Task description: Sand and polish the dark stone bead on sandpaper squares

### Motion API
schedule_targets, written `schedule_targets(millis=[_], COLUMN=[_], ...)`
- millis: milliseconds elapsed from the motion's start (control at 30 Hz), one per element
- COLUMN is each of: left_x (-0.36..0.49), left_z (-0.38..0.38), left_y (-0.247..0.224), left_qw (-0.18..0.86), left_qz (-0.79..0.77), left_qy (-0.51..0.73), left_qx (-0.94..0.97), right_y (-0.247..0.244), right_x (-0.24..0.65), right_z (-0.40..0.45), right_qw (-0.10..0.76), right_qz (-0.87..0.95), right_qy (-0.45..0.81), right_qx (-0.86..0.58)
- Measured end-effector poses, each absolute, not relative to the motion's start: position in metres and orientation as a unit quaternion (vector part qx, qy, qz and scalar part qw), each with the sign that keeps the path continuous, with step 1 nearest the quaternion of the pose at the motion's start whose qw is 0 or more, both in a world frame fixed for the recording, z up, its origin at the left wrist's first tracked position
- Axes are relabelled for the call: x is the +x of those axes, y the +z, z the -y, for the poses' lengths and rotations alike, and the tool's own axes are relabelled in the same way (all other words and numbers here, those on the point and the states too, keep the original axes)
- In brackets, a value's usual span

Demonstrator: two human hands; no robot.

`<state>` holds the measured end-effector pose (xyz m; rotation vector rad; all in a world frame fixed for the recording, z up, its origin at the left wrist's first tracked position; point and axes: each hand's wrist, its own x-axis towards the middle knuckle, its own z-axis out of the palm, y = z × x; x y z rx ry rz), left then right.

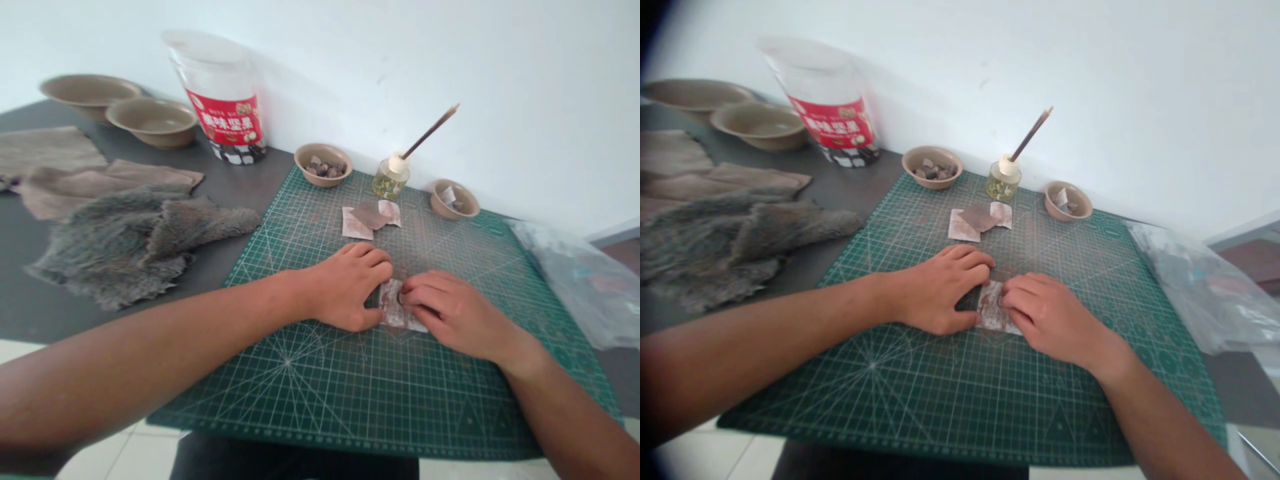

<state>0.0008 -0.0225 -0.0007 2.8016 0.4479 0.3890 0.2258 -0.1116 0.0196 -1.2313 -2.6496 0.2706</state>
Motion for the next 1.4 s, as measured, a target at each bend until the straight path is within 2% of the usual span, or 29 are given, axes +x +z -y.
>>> schedule_targets(millis=[100, 233, 400, 567, 700, 833, 967, 1067, 1400], left_x=[0.001, 0.0, 0.001, 0.0, -0.001, -0.001, -0.001, -0.001, -0.001], left_z=[0.022, 0.022, 0.022, 0.021, 0.022, 0.023, 0.023, 0.023, 0.023], left_y=[0.0, 0.0, 0.0, -0.002, -0.002, -0.001, -0.001, -0.002, 0.0], left_qw=[0.144, 0.139, 0.144, 0.136, 0.138, 0.136, 0.145, 0.151, 0.144], left_qz=[-0.151, -0.158, -0.155, -0.155, -0.148, -0.161, -0.16, -0.158, -0.162], left_qy=[0.133, 0.132, 0.13, 0.131, 0.123, 0.122, 0.122, 0.122, 0.114], left_qx=[0.969, 0.969, 0.969, 0.97, 0.972, 0.97, 0.969, 0.968, 0.969], right_y=[0.019, 0.018, 0.018, 0.016, 0.016, 0.016, 0.019, 0.018, 0.013], right_x=[0.224, 0.226, 0.226, 0.228, 0.227, 0.227, 0.23, 0.227, 0.232], right_z=[0.113, 0.111, 0.109, 0.108, 0.11, 0.107, 0.109, 0.11, 0.103], right_qw=[0.102, 0.102, 0.089, 0.113, 0.097, 0.102, 0.1, 0.1, 0.151], right_qz=[0.91, 0.884, 0.902, 0.877, 0.903, 0.879, 0.893, 0.907, 0.872], right_qy=[0.097, 0.055, 0.097, 0.027, 0.033, 0.007, 0.061, 0.057, 0.105], right_qx=[-0.39, -0.454, -0.41, -0.467, -0.417, -0.466, -0.434, -0.405, -0.453])
